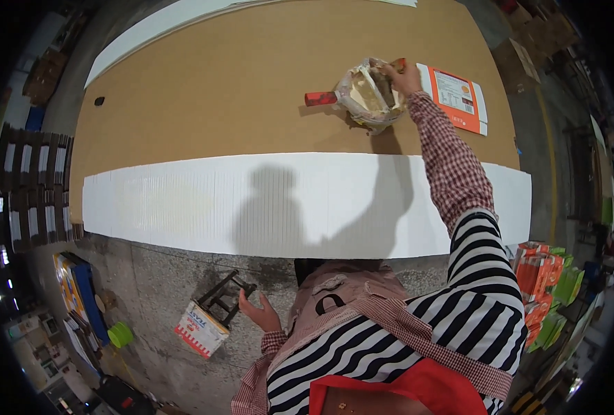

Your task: Applying a white coating or paint to a long narrow panel using a brush.

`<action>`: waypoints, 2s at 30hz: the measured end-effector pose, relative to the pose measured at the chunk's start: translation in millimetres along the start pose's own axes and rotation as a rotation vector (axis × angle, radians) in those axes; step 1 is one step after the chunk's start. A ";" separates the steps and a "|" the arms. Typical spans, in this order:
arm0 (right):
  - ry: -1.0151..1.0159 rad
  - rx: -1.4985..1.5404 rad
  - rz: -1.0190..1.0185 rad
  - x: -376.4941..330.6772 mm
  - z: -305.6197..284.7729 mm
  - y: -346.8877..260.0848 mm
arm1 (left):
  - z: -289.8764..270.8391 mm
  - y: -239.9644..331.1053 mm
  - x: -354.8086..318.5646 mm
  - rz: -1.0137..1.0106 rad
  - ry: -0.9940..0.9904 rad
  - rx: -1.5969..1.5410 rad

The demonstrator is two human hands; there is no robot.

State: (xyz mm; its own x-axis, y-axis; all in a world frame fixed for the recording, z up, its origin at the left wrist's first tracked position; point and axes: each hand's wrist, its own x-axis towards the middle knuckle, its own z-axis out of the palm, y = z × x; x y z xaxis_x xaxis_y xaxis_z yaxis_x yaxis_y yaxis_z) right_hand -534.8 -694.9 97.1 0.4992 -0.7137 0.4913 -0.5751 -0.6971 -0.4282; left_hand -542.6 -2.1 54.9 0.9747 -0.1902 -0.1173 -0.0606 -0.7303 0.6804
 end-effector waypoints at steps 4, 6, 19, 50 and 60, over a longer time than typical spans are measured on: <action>-0.087 0.382 0.249 22.2 -37.2 -16.7 | -8.1 -2.7 -0.1 -0.076 0.051 -0.003; -0.153 0.449 0.345 26.1 -54.1 -25.4 | -4.1 -8.5 -2.0 -0.096 0.083 -0.039; -0.350 0.750 0.440 50.5 -58.5 29.5 | 21.5 -26.1 -16.8 -0.216 0.138 -0.014; -0.735 1.410 0.745 -171.3 -22.9 -251.4 | 69.1 -12.0 231.0 -0.364 0.599 -0.472; -0.886 1.037 -0.067 -232.8 78.9 -402.7 | 79.4 -10.0 232.0 -0.447 0.596 -0.369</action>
State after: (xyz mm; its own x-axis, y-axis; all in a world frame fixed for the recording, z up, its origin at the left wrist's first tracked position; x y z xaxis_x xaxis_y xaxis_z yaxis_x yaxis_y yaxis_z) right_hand -368.3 -253.5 95.3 0.9765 -0.2082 0.0553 0.0167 -0.1828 -0.9830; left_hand -332.9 -91.1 -36.6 0.8468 0.5223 -0.1010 0.3329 -0.3722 0.8664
